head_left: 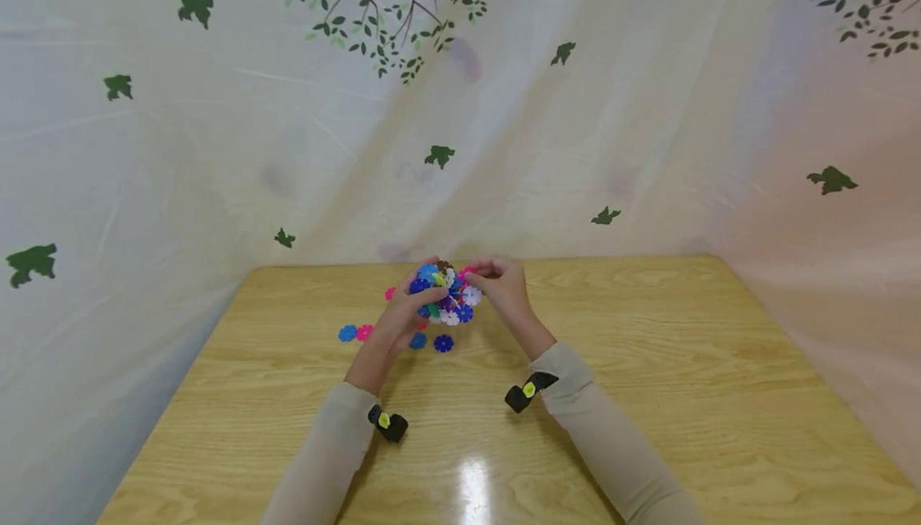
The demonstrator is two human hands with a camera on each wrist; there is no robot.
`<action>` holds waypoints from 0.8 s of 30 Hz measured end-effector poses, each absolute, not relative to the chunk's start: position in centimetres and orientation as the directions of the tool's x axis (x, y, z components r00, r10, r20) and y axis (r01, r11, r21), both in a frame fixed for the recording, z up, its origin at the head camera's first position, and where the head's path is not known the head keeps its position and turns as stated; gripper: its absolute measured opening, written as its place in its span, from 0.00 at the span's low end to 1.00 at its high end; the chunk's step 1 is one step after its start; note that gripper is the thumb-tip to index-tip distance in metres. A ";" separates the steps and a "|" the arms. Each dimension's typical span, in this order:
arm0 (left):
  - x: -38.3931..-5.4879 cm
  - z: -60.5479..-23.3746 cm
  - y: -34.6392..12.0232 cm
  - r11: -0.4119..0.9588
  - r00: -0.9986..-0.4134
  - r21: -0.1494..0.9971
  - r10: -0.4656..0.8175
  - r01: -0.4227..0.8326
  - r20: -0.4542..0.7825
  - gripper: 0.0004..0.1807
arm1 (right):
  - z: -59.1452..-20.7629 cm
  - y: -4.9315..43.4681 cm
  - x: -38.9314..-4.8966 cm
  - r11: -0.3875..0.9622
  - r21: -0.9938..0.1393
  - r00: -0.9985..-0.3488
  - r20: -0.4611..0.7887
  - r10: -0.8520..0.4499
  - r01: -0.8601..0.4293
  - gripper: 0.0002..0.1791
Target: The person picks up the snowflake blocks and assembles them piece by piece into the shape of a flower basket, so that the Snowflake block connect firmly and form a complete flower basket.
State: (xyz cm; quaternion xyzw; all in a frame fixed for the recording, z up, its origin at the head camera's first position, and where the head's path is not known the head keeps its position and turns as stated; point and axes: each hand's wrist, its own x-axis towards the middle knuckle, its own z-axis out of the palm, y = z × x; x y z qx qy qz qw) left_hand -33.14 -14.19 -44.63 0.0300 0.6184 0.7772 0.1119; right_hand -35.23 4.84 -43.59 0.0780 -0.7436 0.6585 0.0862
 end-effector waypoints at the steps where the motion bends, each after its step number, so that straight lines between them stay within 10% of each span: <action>1: -33.1 -44.6 -14.2 -0.211 -0.973 0.968 0.209 -0.139 -0.094 0.35 | -43.5 4.9 -35.2 0.118 -0.968 -0.975 0.223 -0.011 -0.223 0.09; 16: -33.8 -44.4 -15.1 -0.373 -0.981 0.909 0.115 -0.187 -0.155 0.23 | -42.6 6.3 -35.2 0.099 -0.982 -0.967 0.140 -0.211 -0.163 0.16; 24: -34.0 -43.9 -16.4 -0.379 -0.986 0.910 0.053 -0.168 -0.160 0.33 | -44.4 7.3 -35.1 0.329 -0.911 -0.868 0.059 -0.493 -0.249 0.14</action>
